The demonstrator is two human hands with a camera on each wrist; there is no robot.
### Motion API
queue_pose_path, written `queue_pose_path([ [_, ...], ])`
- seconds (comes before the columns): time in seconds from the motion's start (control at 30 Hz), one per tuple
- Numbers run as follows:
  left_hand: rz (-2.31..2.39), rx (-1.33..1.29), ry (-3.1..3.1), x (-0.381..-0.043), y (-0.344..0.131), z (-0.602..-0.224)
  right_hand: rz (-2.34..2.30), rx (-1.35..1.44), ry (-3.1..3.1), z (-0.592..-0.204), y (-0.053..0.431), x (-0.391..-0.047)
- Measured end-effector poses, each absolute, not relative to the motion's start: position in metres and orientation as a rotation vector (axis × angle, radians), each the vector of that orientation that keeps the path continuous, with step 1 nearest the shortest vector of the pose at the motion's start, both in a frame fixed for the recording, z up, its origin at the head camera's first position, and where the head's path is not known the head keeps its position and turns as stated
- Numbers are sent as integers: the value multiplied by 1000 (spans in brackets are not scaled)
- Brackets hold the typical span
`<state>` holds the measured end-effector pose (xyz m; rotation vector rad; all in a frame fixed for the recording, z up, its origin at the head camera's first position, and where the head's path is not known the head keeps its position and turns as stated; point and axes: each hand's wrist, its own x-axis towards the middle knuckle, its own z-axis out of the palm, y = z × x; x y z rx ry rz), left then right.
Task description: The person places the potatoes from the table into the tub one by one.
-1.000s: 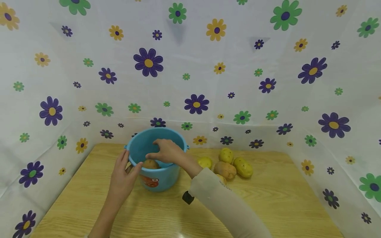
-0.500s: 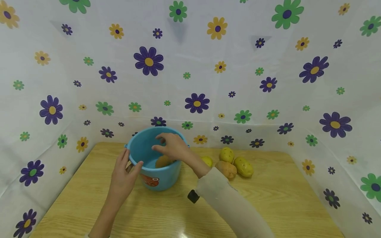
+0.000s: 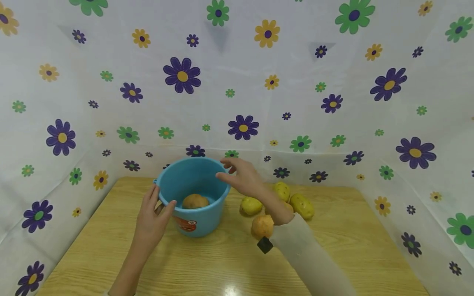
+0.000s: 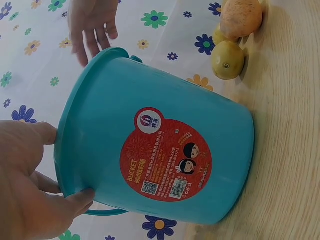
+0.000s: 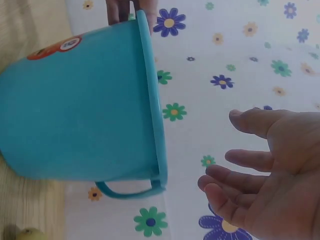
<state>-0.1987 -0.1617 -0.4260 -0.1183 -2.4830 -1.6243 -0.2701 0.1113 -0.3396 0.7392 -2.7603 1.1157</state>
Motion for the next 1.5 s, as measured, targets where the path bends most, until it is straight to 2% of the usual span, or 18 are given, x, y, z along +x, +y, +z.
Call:
queue_pose_path([
  [1.0, -1592, -111, -2492, -201, -164, -430, 1024, 455, -2691, -355, 260, -225],
  [1.5, -1614, -118, -2498, -200, -164, -429, 998, 337, -2749, -379, 313, -212],
])
